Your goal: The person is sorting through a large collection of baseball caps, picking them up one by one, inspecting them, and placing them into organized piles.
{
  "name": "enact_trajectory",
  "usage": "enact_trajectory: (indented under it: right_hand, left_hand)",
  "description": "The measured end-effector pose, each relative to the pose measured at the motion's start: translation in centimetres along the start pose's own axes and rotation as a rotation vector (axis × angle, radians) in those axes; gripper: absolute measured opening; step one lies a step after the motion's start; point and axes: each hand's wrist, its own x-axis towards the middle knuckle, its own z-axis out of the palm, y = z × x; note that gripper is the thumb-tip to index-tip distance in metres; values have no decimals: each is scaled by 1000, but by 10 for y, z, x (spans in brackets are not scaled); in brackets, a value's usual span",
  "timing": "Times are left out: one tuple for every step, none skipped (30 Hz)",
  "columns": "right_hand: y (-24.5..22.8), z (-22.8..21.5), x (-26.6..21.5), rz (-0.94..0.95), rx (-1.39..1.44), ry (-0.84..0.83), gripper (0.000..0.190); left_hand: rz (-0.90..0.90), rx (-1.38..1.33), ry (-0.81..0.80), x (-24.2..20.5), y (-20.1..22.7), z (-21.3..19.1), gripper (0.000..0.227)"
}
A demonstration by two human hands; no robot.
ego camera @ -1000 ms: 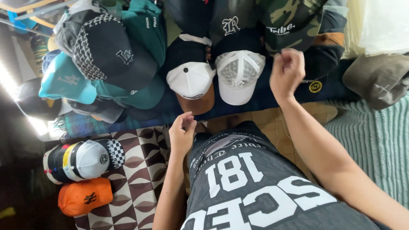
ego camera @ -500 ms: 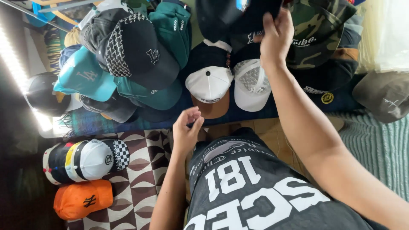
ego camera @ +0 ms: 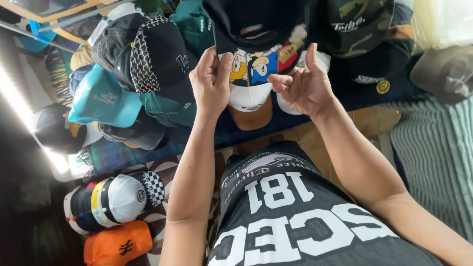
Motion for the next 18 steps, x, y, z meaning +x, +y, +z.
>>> enact_trajectory:
  right_hand:
    - [1,-1,-1,-18,-39,93,89]
    - [1,-2,-2,-36,-76,188,78]
    - [6,0,-4,-51,-71,190,78]
    - [10,2,-6,-69,-40,167,87]
    - [14,3,-7,-82,-13,142,96]
    - [16,1,-9,-92,-11,143,96]
    - [19,-2,-11,-116,40,70,96]
    - [24,-6,-12,-140,90,-3,99]
    - [26,-8,-12,-146,94,-2,99]
    - [29,-10,-12,-227,101,110,75]
    - [31,-12,-12,-310,106,219,51]
    - [35,-13,-12,-318,109,216,51]
    - [40,-13,-13,-354,21,232,41]
    - [44,-14,-14,-391,-67,248,31]
    - [48,-33,-6,-399,-64,248,31]
    - [52,-51,1,-566,-218,256,34]
    - [58,-70,9,-729,-373,268,48]
    - [66,-51,1,-733,-370,272,48]
  left_hand:
    - [3,14,10,0,0,1,34]
    - [6,27,21,-1,-1,2,36]
    - [10,21,7,-3,-3,1,36]
    - [3,30,-14,-5,-5,0,36]
    - [-6,42,-29,-7,-8,-1,36]
    - [-2,37,-37,-8,-12,0,36]
    - [-46,40,-23,-12,-15,-1,22]
    - [-89,43,-9,-15,-19,-2,37]
    - [-88,42,-17,-21,-17,2,37]
    - [-59,-10,44,-28,-14,6,55]
    - [-26,-63,105,-33,-12,10,76]
    - [-21,-65,98,-38,0,10,76]
    - [116,14,100,-43,12,10,75]
    - [254,92,102,-48,25,11,83]
    - [258,88,95,-53,18,22,83]
    - [221,-335,-41,-59,11,33,88]
    - [171,-754,-180,-66,5,43,98]
    - [169,-756,-185,-76,-28,50,98]
